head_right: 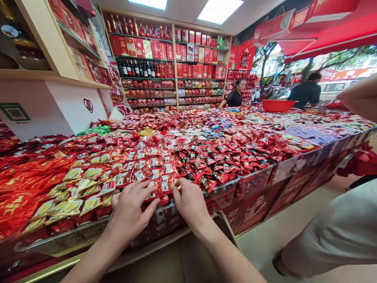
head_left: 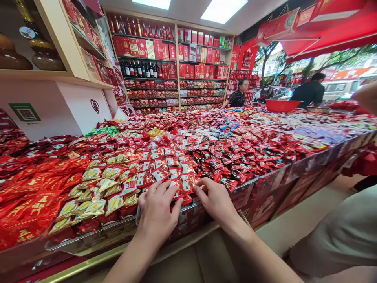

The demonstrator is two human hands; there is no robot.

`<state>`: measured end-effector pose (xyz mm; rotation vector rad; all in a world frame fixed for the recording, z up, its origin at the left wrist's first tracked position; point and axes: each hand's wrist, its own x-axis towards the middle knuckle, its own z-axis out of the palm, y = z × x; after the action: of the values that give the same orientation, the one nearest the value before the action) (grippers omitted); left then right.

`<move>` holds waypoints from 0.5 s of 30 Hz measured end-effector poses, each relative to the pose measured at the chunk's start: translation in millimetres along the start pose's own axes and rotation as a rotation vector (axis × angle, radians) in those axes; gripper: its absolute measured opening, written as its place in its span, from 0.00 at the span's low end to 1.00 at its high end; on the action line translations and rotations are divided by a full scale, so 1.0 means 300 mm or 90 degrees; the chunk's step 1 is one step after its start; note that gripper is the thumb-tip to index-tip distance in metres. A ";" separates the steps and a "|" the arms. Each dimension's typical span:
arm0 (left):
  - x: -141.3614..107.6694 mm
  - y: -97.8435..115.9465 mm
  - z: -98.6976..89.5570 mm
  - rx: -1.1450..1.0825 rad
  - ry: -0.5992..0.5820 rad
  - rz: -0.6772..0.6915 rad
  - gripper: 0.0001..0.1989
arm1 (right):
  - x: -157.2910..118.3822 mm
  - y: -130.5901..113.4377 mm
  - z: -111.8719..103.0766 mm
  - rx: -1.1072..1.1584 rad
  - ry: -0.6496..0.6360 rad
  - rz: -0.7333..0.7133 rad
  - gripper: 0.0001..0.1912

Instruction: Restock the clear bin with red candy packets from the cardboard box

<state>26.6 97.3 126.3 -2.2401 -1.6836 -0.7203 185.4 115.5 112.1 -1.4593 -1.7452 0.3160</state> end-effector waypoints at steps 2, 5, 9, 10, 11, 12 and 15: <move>-0.001 -0.003 0.008 0.004 0.003 0.003 0.12 | 0.005 0.006 0.000 0.000 -0.002 0.009 0.08; 0.006 -0.005 0.015 0.005 0.006 0.008 0.12 | 0.014 0.012 0.004 0.004 -0.008 0.014 0.08; 0.005 -0.008 -0.013 -0.001 0.031 0.027 0.13 | 0.010 -0.013 -0.021 0.020 -0.004 0.008 0.08; -0.009 -0.011 -0.026 -0.020 0.058 0.058 0.14 | -0.001 -0.023 -0.034 0.038 -0.007 -0.005 0.08; -0.032 -0.015 -0.038 -0.053 0.085 0.106 0.16 | -0.019 -0.033 -0.046 0.066 -0.022 -0.025 0.08; -0.066 -0.022 -0.046 -0.099 0.118 0.164 0.17 | -0.046 -0.038 -0.055 0.102 -0.064 -0.049 0.07; -0.222 -0.054 -0.027 -0.262 0.178 0.279 0.16 | -0.171 -0.005 -0.030 0.211 -0.324 -0.110 0.05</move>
<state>-4.9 43.3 96.6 -2.4969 -0.9298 -1.2732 190.4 65.9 97.1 -1.0347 -2.0753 0.8992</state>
